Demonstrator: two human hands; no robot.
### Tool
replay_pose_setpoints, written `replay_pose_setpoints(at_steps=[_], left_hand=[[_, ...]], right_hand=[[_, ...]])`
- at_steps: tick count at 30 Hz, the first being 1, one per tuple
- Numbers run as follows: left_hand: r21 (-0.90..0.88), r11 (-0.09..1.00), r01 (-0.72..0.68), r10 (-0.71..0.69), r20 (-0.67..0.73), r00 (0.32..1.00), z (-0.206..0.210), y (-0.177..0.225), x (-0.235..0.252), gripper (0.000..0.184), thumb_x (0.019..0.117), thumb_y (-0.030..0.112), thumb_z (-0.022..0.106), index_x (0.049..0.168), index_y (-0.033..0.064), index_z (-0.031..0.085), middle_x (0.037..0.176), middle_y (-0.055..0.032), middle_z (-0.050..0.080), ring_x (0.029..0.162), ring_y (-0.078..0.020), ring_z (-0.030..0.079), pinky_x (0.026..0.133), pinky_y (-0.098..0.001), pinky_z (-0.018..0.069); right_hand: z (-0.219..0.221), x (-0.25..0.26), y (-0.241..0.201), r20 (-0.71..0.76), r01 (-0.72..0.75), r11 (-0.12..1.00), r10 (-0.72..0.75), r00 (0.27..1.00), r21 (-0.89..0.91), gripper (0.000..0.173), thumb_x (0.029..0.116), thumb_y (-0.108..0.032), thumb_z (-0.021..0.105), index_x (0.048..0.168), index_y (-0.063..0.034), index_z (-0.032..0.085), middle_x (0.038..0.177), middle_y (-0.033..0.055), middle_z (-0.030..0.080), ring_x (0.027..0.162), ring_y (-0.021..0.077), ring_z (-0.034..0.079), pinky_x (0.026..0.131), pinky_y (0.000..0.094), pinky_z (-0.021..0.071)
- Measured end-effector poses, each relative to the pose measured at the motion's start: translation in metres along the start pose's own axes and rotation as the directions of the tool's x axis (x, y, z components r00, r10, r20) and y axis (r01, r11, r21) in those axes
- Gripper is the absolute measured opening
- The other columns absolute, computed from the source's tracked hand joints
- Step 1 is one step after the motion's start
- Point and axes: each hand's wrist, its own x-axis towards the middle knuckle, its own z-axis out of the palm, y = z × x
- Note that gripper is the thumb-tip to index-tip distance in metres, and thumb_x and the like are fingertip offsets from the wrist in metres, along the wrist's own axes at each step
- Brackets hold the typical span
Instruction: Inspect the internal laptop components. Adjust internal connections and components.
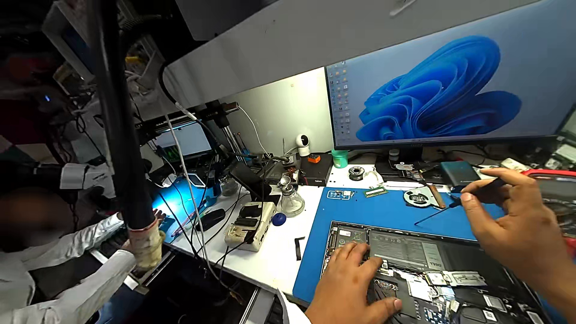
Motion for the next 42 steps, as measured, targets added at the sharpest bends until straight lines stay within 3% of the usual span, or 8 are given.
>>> replay_pose_setpoints(at_steps=[4, 9, 17, 25, 29, 35, 39, 42], left_hand=[[0.008, 0.999, 0.04, -0.04, -0.058, 0.998, 0.002, 0.003, -0.004, 0.058, 0.0958, 0.062, 0.055, 0.137, 0.0222, 0.064, 0.152, -0.003, 0.052, 0.147, -0.0232, 0.039, 0.122, -0.0494, 0.0311], [-0.063, 0.997, 0.054, -0.065, -0.185, 0.981, 0.007, -0.004, -0.009, 0.04, 0.0975, 0.044, 0.058, 0.13, 0.0227, 0.069, 0.143, -0.0011, 0.059, 0.14, -0.0178, 0.049, 0.115, -0.0441, 0.0434], [-0.23, 0.973, 0.004, -0.072, -0.287, 0.955, -0.001, -0.016, -0.015, 0.034, 0.0927, 0.015, 0.052, 0.119, 0.0132, 0.073, 0.13, -0.0021, 0.068, 0.126, -0.0143, 0.061, 0.106, -0.037, 0.0523], [-0.497, 0.868, -0.006, -0.139, -0.255, 0.957, -0.008, -0.02, -0.016, 0.031, 0.0911, 0.0, 0.054, 0.117, 0.0025, 0.071, 0.124, -0.0124, 0.07, 0.119, -0.0258, 0.065, 0.102, -0.04, 0.056], [-0.542, 0.84, -0.004, -0.131, -0.209, 0.969, -0.018, -0.02, -0.023, 0.028, 0.0982, 0.008, 0.057, 0.122, 0.0017, 0.069, 0.127, -0.0142, 0.068, 0.122, -0.0297, 0.063, 0.106, -0.0427, 0.0538], [-0.362, 0.932, 0.02, -0.082, -0.156, 0.984, -0.036, -0.04, -0.048, 0.035, 0.1018, 0.026, 0.06, 0.132, 0.0081, 0.066, 0.141, -0.0116, 0.061, 0.137, -0.0267, 0.053, 0.115, -0.0472, 0.0447], [-0.371, 0.924, 0.091, -0.181, -0.215, 0.96, -0.039, -0.064, -0.05, 0.036, 0.1015, 0.032, 0.058, 0.131, 0.0132, 0.067, 0.14, -0.0075, 0.063, 0.133, -0.0256, 0.056, 0.109, -0.0457, 0.0494], [-0.493, 0.865, 0.091, -0.251, -0.269, 0.93, -0.031, -0.074, -0.041, 0.034, 0.0995, 0.024, 0.057, 0.129, 0.0098, 0.067, 0.136, -0.0101, 0.064, 0.125, -0.0294, 0.062, 0.102, -0.0436, 0.0554]], right_hand=[[0.0, 0.001, -0.007, 0.016, 0.039, 0.999, -0.039, 0.999, -0.005, 0.054, 0.0986, -0.026, 0.054, 0.147, -0.0052, 0.042, 0.107, 0.0126, 0.067, 0.094, 0.0235, 0.068, 0.083, 0.0484, 0.0588], [0.001, 0.001, -0.008, 0.011, 0.024, 1.0, -0.025, 1.0, 0.015, 0.048, 0.0975, -0.013, 0.057, 0.143, -0.0044, 0.047, 0.106, 0.0093, 0.067, 0.09, 0.0186, 0.069, 0.08, 0.0419, 0.0613], [0.004, 0.005, -0.006, 0.026, -0.008, 1.0, 0.007, 1.0, 0.03, 0.047, 0.0965, -0.011, 0.058, 0.143, -0.0088, 0.051, 0.101, 0.0044, 0.068, 0.085, 0.015, 0.069, 0.076, 0.0396, 0.0617], [0.003, 0.009, -0.008, 0.04, -0.017, 0.999, 0.016, 0.999, 0.045, 0.047, 0.0976, -0.009, 0.057, 0.144, -0.007, 0.05, 0.1, 0.0039, 0.069, 0.086, 0.0134, 0.068, 0.078, 0.036, 0.0605], [0.004, 0.011, -0.006, 0.04, 0.001, 0.998, -0.003, 0.999, 0.062, 0.047, 0.0974, -0.008, 0.057, 0.144, -0.0061, 0.05, 0.1, 0.0035, 0.068, 0.087, 0.0133, 0.067, 0.077, 0.0353, 0.0604], [0.004, 0.012, -0.008, 0.08, -0.034, 0.997, 0.028, 0.996, 0.068, 0.055, 0.0961, -0.008, 0.06, 0.149, -0.0088, 0.043, 0.103, 0.0028, 0.068, 0.088, 0.0128, 0.068, 0.079, 0.0346, 0.0608], [0.004, 0.011, -0.008, 0.124, -0.048, 0.993, 0.034, 0.992, 0.107, 0.066, 0.0949, -0.005, 0.063, 0.154, -0.0093, 0.035, 0.106, 0.0033, 0.069, 0.092, 0.0134, 0.07, 0.083, 0.0362, 0.0626], [0.003, 0.011, -0.009, 0.144, -0.051, 0.989, 0.03, 0.989, 0.14, 0.07, 0.095, -0.003, 0.063, 0.156, -0.0087, 0.031, 0.108, 0.0048, 0.069, 0.094, 0.0141, 0.07, 0.085, 0.0357, 0.0626]])
